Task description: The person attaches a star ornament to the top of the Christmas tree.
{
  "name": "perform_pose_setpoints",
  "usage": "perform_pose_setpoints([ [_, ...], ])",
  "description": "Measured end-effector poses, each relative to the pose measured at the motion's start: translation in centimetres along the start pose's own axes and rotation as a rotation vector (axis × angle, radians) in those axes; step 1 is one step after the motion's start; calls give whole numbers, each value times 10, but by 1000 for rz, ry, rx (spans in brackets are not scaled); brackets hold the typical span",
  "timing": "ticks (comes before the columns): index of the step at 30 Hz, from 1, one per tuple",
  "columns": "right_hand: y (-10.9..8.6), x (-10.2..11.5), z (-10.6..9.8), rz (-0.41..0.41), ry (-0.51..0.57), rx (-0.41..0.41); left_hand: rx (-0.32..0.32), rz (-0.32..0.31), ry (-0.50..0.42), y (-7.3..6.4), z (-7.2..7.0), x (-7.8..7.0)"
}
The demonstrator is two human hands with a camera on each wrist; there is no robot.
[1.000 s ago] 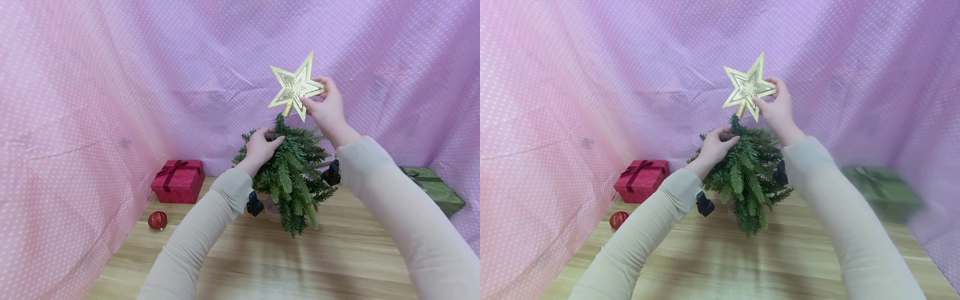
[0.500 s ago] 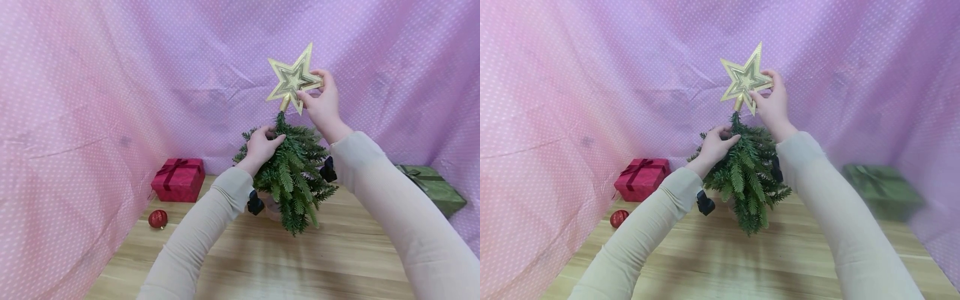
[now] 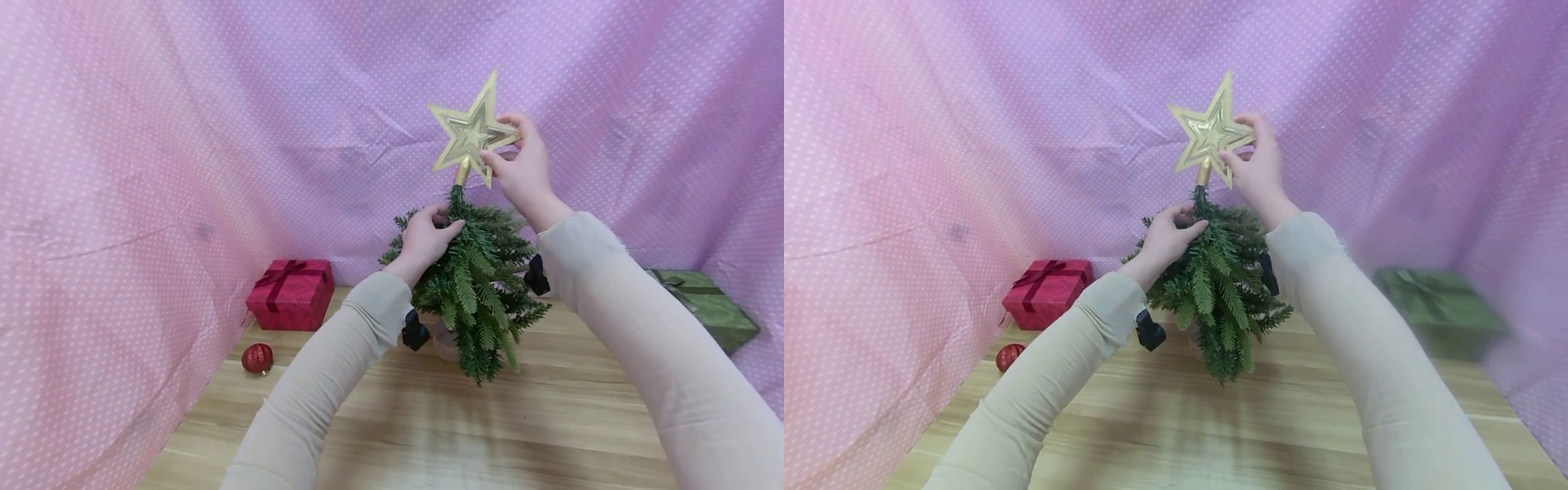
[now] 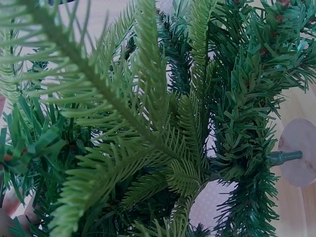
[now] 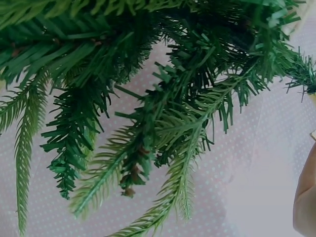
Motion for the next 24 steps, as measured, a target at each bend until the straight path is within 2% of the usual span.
perform_pose_setpoints([
  [13, -4, -3, 5, -27, -106, 41, 12, -2, -10, 0, 0, 1],
  [18, -4, -3, 5, -51, -114, 49, 7, -1, -12, -1, -1, 0],
  [24, -2, -4, 7, -77, -164, 99, 13, -8, -29, -1, 0, 2],
])
Point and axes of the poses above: each hand's wrist, its own y-axis towards the middle knuckle, its own z-axis out of the palm, x = y × z, the point moved 6 cm from there along y, towards the middle knuckle, and after that the axes turned 9 degrees about -y, right-handed, at the moved point
